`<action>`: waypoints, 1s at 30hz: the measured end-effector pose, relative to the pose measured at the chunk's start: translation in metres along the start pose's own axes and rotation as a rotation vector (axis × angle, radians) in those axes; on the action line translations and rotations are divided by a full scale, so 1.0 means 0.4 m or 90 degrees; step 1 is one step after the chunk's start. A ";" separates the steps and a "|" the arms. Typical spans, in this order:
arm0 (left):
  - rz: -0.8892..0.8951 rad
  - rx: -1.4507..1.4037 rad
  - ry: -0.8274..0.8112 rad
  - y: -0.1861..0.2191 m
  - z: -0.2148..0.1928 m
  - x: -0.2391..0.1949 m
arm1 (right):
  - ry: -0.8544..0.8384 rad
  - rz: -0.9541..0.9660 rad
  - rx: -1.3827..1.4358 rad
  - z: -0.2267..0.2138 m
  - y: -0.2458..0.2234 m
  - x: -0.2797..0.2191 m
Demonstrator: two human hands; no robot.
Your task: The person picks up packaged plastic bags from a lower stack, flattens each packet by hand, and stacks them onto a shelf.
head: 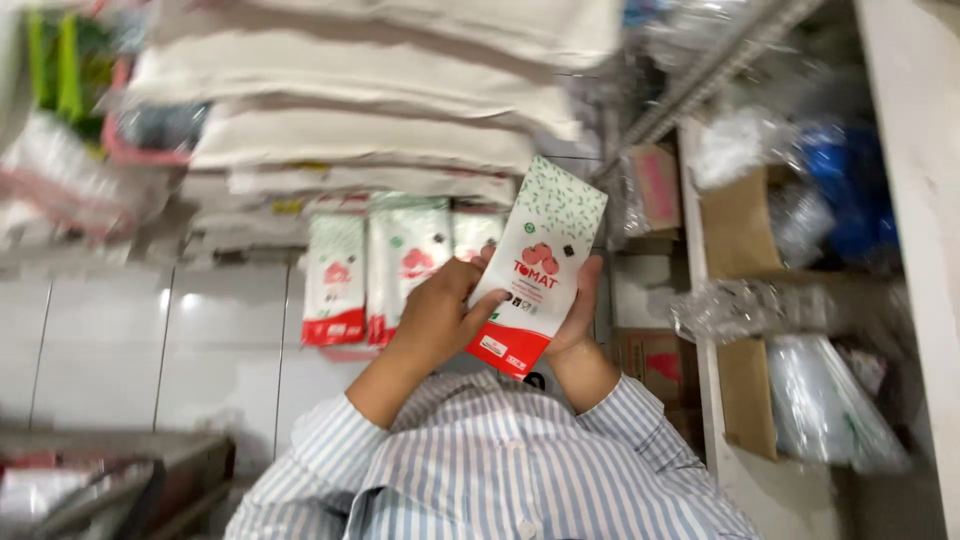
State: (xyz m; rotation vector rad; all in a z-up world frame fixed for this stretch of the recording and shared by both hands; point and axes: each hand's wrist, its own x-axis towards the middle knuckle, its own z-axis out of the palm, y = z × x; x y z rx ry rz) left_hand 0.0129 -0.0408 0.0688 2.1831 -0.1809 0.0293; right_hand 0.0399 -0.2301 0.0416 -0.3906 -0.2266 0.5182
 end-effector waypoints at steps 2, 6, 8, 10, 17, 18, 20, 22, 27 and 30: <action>0.145 0.053 0.058 0.046 0.044 0.029 | 0.041 -0.088 0.027 -0.022 -0.045 -0.037; 0.481 0.080 -0.023 0.150 0.187 0.079 | 0.188 -0.128 -0.055 -0.070 -0.131 -0.125; 0.516 0.163 -0.055 0.208 0.272 0.108 | 0.185 -0.086 -0.014 -0.084 -0.144 -0.174; 0.516 0.242 -0.069 0.254 0.332 0.150 | 0.241 -0.158 -0.102 -0.108 -0.184 -0.229; 0.322 0.252 -0.015 0.334 0.382 0.332 | -0.058 -0.132 -0.094 -0.190 -0.341 -0.432; 0.384 0.215 -0.007 0.349 0.414 0.309 | -0.040 -0.200 0.006 -0.187 -0.344 -0.450; 0.517 0.139 0.014 0.373 0.494 0.223 | 0.002 -0.289 0.148 -0.178 -0.351 -0.445; 0.659 0.059 -0.098 0.401 0.619 0.118 | 0.104 -0.277 0.189 -0.169 -0.383 -0.443; 0.741 0.240 -0.084 0.376 0.708 0.132 | 0.100 -0.328 -0.066 -0.118 -0.496 -0.506; 0.616 0.261 0.020 0.379 0.667 0.224 | 0.139 -0.344 -0.167 -0.114 -0.529 -0.591</action>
